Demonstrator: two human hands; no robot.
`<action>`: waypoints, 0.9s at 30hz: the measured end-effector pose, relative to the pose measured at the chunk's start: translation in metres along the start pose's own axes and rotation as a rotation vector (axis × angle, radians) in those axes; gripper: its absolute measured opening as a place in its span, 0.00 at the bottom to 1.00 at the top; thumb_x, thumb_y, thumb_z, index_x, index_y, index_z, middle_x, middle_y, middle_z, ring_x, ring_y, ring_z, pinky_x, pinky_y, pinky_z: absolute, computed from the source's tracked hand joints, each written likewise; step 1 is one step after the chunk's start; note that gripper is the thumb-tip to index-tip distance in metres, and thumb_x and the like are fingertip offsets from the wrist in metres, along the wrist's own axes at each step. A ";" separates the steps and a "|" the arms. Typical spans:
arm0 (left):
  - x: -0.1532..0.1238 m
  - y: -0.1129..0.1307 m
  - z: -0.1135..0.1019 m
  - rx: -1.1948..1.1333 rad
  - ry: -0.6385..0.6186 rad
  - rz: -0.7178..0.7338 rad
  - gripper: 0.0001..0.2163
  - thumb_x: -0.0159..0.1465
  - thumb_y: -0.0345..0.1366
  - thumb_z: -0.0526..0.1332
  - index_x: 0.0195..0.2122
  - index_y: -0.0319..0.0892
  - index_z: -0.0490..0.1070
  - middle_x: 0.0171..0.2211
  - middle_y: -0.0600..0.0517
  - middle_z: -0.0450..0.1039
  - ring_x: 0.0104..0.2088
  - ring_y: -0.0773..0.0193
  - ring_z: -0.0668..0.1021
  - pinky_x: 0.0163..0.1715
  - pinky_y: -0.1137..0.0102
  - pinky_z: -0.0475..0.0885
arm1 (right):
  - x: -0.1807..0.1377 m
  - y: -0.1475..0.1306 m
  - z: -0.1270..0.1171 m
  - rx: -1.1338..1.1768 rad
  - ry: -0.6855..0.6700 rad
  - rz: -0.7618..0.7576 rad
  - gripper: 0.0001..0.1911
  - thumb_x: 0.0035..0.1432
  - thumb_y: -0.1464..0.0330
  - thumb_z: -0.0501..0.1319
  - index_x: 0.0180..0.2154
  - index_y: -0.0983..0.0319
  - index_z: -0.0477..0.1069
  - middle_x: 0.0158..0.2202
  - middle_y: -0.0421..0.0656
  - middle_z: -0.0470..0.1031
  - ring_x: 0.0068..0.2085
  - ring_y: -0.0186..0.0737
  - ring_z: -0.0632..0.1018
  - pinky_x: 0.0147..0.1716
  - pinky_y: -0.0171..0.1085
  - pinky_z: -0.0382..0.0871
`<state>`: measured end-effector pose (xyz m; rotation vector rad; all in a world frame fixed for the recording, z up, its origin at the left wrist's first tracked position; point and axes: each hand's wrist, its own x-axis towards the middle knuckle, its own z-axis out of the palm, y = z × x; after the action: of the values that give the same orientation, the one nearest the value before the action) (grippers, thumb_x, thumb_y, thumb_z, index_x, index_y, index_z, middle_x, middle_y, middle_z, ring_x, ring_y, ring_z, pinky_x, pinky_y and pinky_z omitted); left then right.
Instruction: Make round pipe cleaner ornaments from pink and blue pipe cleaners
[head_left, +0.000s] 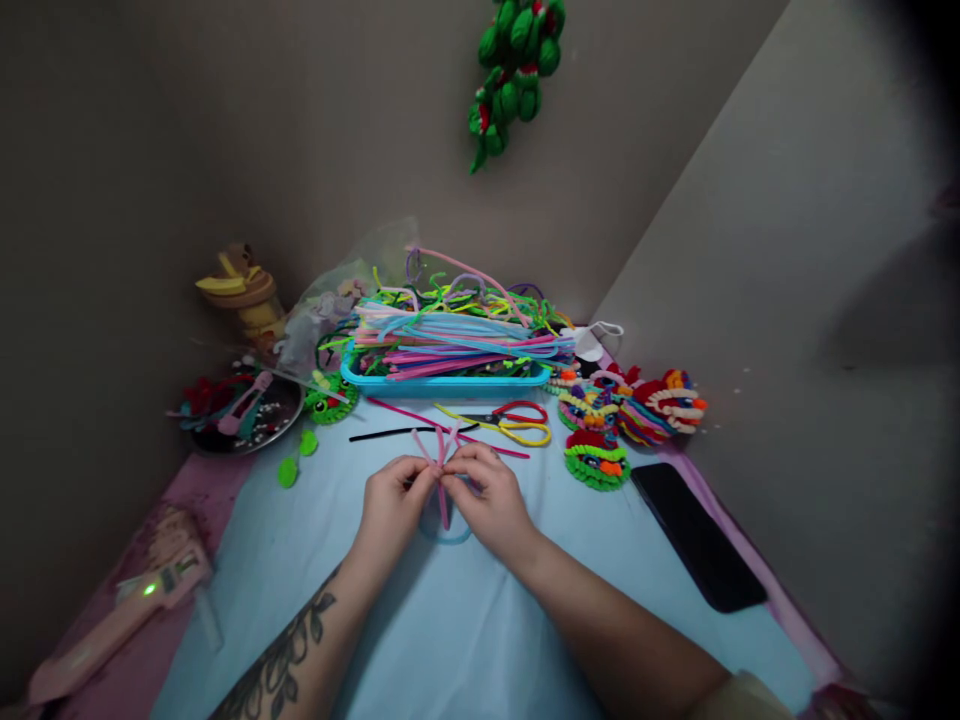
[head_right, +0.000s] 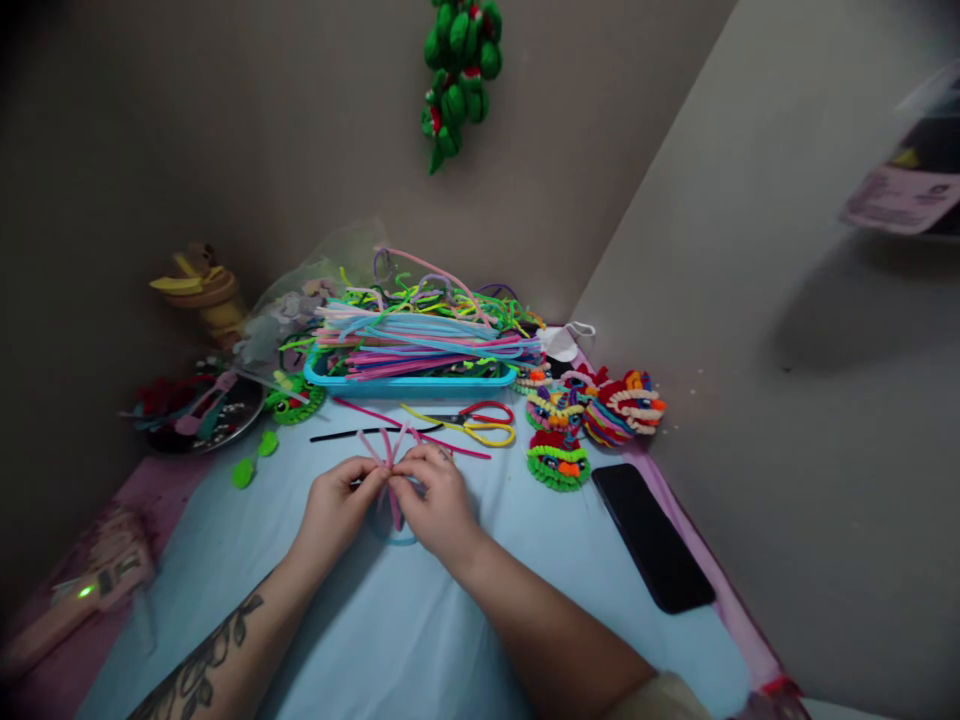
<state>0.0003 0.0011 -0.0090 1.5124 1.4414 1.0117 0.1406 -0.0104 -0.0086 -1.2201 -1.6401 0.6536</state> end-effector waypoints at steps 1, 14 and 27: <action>0.001 0.001 -0.001 -0.016 -0.002 -0.013 0.10 0.55 0.40 0.59 0.23 0.39 0.71 0.22 0.53 0.70 0.26 0.66 0.70 0.27 0.74 0.63 | 0.001 0.001 -0.001 0.018 -0.008 0.002 0.06 0.53 0.71 0.59 0.31 0.59 0.75 0.33 0.43 0.72 0.38 0.38 0.73 0.40 0.38 0.67; 0.005 0.001 -0.006 -0.186 -0.028 -0.063 0.13 0.56 0.43 0.57 0.21 0.39 0.62 0.18 0.58 0.57 0.21 0.71 0.60 0.21 0.76 0.55 | 0.003 0.007 -0.001 0.310 -0.182 0.345 0.09 0.50 0.64 0.61 0.33 0.62 0.71 0.24 0.37 0.68 0.26 0.32 0.68 0.28 0.32 0.62; 0.002 0.003 0.000 -0.292 -0.223 -0.206 0.16 0.55 0.44 0.58 0.18 0.39 0.61 0.15 0.59 0.57 0.17 0.73 0.59 0.19 0.77 0.54 | 0.011 0.012 -0.006 0.708 0.145 0.407 0.12 0.50 0.64 0.63 0.23 0.62 0.63 0.19 0.33 0.59 0.22 0.29 0.59 0.24 0.30 0.53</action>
<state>0.0012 0.0028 -0.0064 1.1977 1.2054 0.8571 0.1510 0.0038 -0.0122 -1.0288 -0.9030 1.2389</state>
